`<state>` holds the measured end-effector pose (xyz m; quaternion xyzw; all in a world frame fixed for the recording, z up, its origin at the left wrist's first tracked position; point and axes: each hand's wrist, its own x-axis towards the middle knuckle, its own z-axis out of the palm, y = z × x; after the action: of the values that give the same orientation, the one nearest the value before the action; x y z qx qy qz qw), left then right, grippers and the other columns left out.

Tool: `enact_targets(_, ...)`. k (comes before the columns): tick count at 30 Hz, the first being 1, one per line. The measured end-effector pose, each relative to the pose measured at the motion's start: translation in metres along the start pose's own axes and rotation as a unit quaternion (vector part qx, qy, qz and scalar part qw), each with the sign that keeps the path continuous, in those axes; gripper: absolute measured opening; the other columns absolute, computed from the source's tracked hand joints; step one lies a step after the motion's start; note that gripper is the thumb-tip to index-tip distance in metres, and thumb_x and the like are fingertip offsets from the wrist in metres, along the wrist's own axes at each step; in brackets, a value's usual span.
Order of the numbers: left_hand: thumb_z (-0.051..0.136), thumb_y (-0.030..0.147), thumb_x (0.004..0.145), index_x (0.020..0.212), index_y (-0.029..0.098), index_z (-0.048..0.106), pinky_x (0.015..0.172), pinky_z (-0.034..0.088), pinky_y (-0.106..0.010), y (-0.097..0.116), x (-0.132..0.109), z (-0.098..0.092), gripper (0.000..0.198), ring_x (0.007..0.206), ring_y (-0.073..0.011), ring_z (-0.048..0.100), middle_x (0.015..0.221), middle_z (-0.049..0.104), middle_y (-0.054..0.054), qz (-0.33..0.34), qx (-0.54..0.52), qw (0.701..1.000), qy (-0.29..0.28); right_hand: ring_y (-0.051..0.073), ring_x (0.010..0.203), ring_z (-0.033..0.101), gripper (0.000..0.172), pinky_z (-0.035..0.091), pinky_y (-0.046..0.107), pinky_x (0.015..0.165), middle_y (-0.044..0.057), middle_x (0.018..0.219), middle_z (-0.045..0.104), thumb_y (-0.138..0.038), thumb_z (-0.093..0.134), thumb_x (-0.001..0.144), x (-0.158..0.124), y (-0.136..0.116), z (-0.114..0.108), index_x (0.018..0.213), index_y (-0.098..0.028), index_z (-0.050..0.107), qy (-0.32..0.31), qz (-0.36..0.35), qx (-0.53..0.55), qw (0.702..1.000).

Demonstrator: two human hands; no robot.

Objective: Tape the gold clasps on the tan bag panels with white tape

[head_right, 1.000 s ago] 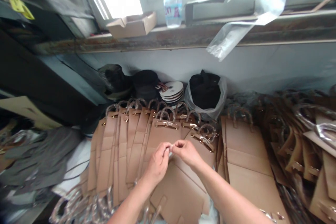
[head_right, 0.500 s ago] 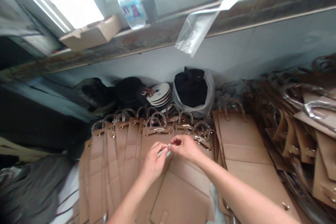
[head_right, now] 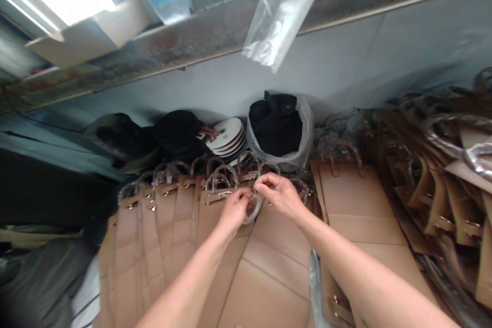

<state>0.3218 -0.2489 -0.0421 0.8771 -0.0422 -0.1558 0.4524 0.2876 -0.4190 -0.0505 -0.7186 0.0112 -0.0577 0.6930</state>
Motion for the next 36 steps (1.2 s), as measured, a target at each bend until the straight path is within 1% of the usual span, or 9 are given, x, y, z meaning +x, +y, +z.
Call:
enact_targets(3, 0.046, 0.022, 0.093, 0.087, 0.019, 0.066, 0.095, 0.049, -0.036, 0.008, 0.029, -0.002, 0.021, 0.107, -0.0232, 0.066, 0.143, 0.056, -0.013, 0.095, 0.168, 0.981, 0.004, 0.017, 0.073, 0.060, 0.028, 0.047, 0.027, 0.067, 0.002, 0.078, 0.068, -0.044, 0.065, 0.081, 0.032, 0.032, 0.002, 0.087, -0.017, 0.071, 0.053, 0.067, 0.033, 0.996)
enact_targets(5, 0.040, 0.023, 0.096, 0.092, 0.018, 0.067, 0.092, 0.051, -0.039, 0.011, 0.046, -0.004, 0.028, 0.104, -0.0263, 0.068, 0.141, 0.058, -0.016, 0.106, 0.292, 0.950, -0.024, 0.016, 0.069, 0.061, 0.028, 0.046, 0.025, 0.060, 0.002, 0.074, 0.066, -0.044, 0.063, 0.080, 0.050, 0.051, 0.008, 0.088, -0.018, 0.070, 0.056, 0.113, 0.045, 0.991)
enact_targets(7, 0.040, 0.024, 0.097, 0.096, 0.018, 0.068, 0.084, 0.054, -0.038, 0.010, 0.056, -0.006, 0.028, 0.094, -0.0273, 0.071, 0.124, 0.067, -0.018, 0.097, 0.339, 0.934, -0.061, 0.015, 0.061, 0.059, 0.027, 0.043, 0.023, 0.051, 0.000, 0.069, 0.064, -0.043, 0.062, 0.080, 0.063, 0.063, 0.015, 0.088, -0.019, 0.068, 0.046, 0.155, 0.048, 0.986)
enact_targets(9, 0.041, 0.024, 0.096, 0.099, 0.017, 0.067, 0.082, 0.054, -0.037, 0.006, 0.056, -0.007, 0.027, 0.092, -0.0273, 0.071, 0.115, 0.069, -0.017, 0.109, 0.342, 0.930, -0.078, 0.013, 0.053, 0.056, 0.023, 0.038, 0.021, 0.045, -0.001, 0.065, 0.062, -0.042, 0.062, 0.080, 0.070, 0.069, 0.021, 0.085, -0.019, 0.066, 0.031, 0.177, 0.044, 0.983)
enact_targets(15, 0.037, 0.018, 0.097, 0.100, 0.017, 0.064, 0.095, 0.052, -0.034, -0.004, 0.032, -0.016, 0.027, 0.104, -0.0230, 0.067, 0.127, 0.061, -0.015, 0.171, 0.319, 0.930, -0.065, 0.010, 0.042, 0.052, 0.019, 0.035, 0.019, 0.037, -0.005, 0.057, 0.054, -0.038, 0.059, 0.087, 0.079, 0.078, 0.030, 0.082, -0.020, 0.065, -0.004, 0.199, 0.018, 0.980)
enact_targets(19, 0.038, 0.017, 0.096, 0.102, 0.018, 0.063, 0.099, 0.051, -0.035, -0.007, 0.024, -0.021, 0.025, 0.110, -0.0232, 0.065, 0.135, 0.056, -0.015, 0.179, 0.297, 0.936, -0.063, 0.011, 0.040, 0.051, 0.020, 0.036, 0.019, 0.037, -0.005, 0.054, 0.054, -0.037, 0.059, 0.088, 0.083, 0.085, 0.036, 0.086, -0.020, 0.067, -0.014, 0.193, -0.016, 0.981)
enact_targets(28, 0.040, 0.017, 0.095, 0.112, 0.020, 0.062, 0.095, 0.052, -0.038, -0.009, 0.017, -0.023, 0.028, 0.110, -0.0277, 0.066, 0.145, 0.052, -0.013, 0.165, 0.280, 0.944, -0.057, 0.014, 0.051, 0.059, 0.027, 0.043, 0.023, 0.049, 0.001, 0.065, 0.066, -0.039, 0.058, 0.087, 0.080, 0.094, 0.045, 0.091, -0.018, 0.074, 0.046, 0.144, -0.122, 0.981)
enact_targets(32, 0.042, 0.017, 0.094, 0.114, 0.021, 0.062, 0.099, 0.050, -0.038, -0.014, 0.017, -0.021, 0.028, 0.115, -0.0281, 0.063, 0.147, 0.051, -0.013, 0.171, 0.265, 0.948, -0.041, 0.016, 0.054, 0.062, 0.034, 0.045, 0.026, 0.055, 0.002, 0.071, 0.071, -0.042, 0.059, 0.088, 0.077, 0.095, 0.048, 0.110, -0.019, 0.073, 0.061, 0.123, -0.172, 0.976)
enact_targets(36, 0.043, 0.017, 0.093, 0.116, 0.021, 0.061, 0.100, 0.050, -0.039, -0.015, 0.016, -0.021, 0.030, 0.116, -0.0284, 0.063, 0.143, 0.053, -0.013, 0.175, 0.251, 0.951, -0.036, 0.020, 0.072, 0.069, 0.031, 0.048, 0.028, 0.067, 0.006, 0.087, 0.077, -0.043, 0.056, 0.093, 0.072, 0.093, 0.051, 0.106, -0.023, 0.075, 0.073, 0.070, -0.282, 0.954)
